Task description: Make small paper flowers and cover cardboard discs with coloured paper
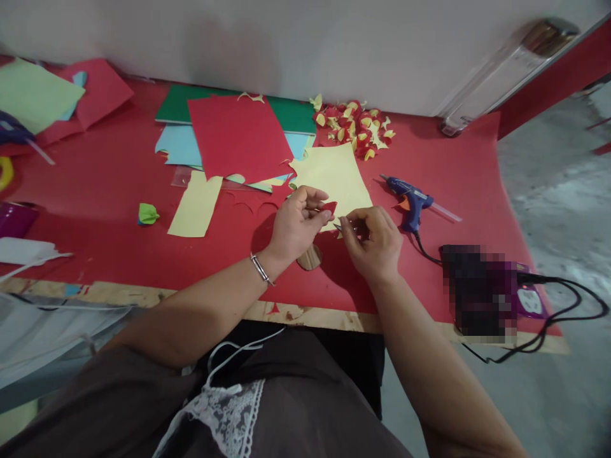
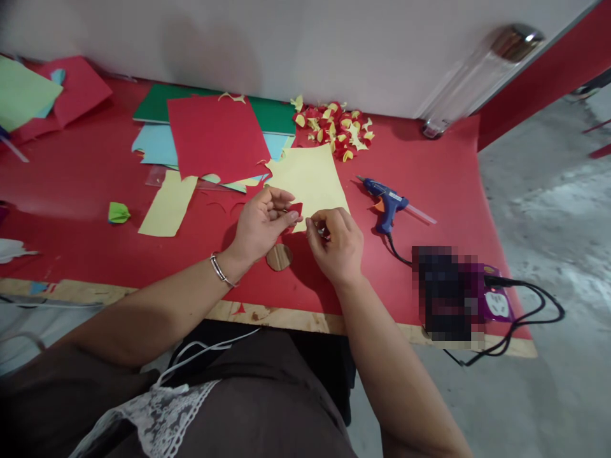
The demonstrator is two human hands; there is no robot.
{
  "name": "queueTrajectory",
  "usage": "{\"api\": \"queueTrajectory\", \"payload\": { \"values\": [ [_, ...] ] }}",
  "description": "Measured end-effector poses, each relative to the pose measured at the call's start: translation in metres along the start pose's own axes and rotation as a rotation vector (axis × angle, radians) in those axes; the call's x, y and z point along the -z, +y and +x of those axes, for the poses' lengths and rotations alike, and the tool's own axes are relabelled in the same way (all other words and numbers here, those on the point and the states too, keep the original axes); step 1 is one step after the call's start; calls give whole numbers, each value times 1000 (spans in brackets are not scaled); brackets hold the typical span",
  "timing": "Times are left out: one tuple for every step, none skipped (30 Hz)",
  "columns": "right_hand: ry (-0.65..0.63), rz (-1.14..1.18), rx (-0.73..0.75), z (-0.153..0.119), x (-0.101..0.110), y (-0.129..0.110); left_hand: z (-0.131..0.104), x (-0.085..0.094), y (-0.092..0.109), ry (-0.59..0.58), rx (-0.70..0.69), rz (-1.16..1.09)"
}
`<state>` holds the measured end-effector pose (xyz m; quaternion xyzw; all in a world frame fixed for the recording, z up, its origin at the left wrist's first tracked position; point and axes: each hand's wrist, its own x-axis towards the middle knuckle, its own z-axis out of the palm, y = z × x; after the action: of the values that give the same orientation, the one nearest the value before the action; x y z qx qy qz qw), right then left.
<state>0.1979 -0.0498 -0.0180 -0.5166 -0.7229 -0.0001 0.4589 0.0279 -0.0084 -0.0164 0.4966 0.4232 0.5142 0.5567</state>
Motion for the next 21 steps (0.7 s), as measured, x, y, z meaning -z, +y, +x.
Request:
{"api": "queueTrajectory", "payload": {
  "values": [
    [2,0,3,0,0,0,0,0,0,-3,11,-4],
    [2,-4,9,0,0,0,-1,0,1,-10,20,-9],
    [3,-10,15,0,0,0,-1,0,1,-14,25,-10],
    [4,-16,21,0,0,0,-2,0,2,-13,23,-5],
    [1,-22,27,0,0,0,-3,0,3,-11,18,6],
    [-2,-28,33,0,-1,0,-3,0,3,-6,13,19],
    [-7,-33,38,0,-1,0,-4,0,4,-2,11,27],
    [-15,-39,45,0,-1,-1,-4,0,4,-1,12,30],
    [-20,-45,55,0,-2,-1,-5,-1,5,-3,18,25],
    [-25,-49,68,0,-2,-1,-6,-1,6,-6,26,12],
    [-28,-52,79,0,-2,-1,-6,-2,7,-11,35,-7],
    [-31,-56,86,0,-3,-1,-7,-2,8,-16,44,-31],
    [-36,-61,88,0,-3,-1,-7,-3,8,-24,55,-56],
    [-39,-66,86,0,-3,-2,-8,-4,9,-31,66,-82],
    [-42,-72,81,0,-3,-2,-8,-4,9,-37,78,-106],
    [-44,-78,76,0,-3,-2,-8,-5,9,-41,88,-125],
    [-42,-82,76,0,-3,-2,-8,-5,8,-44,95,-139],
    [-36,-82,80,1,-4,-3,-8,-5,7,-44,97,-148],
    [-32,-79,85,1,-4,-3,-8,-5,6,-43,94,-154],
    [-26,-75,89,1,-4,-3,-8,-6,4,-39,89,-158],
    [-24,-70,92,1,-4,-3,-7,-6,3,-36,84,-160]
  ]
}}
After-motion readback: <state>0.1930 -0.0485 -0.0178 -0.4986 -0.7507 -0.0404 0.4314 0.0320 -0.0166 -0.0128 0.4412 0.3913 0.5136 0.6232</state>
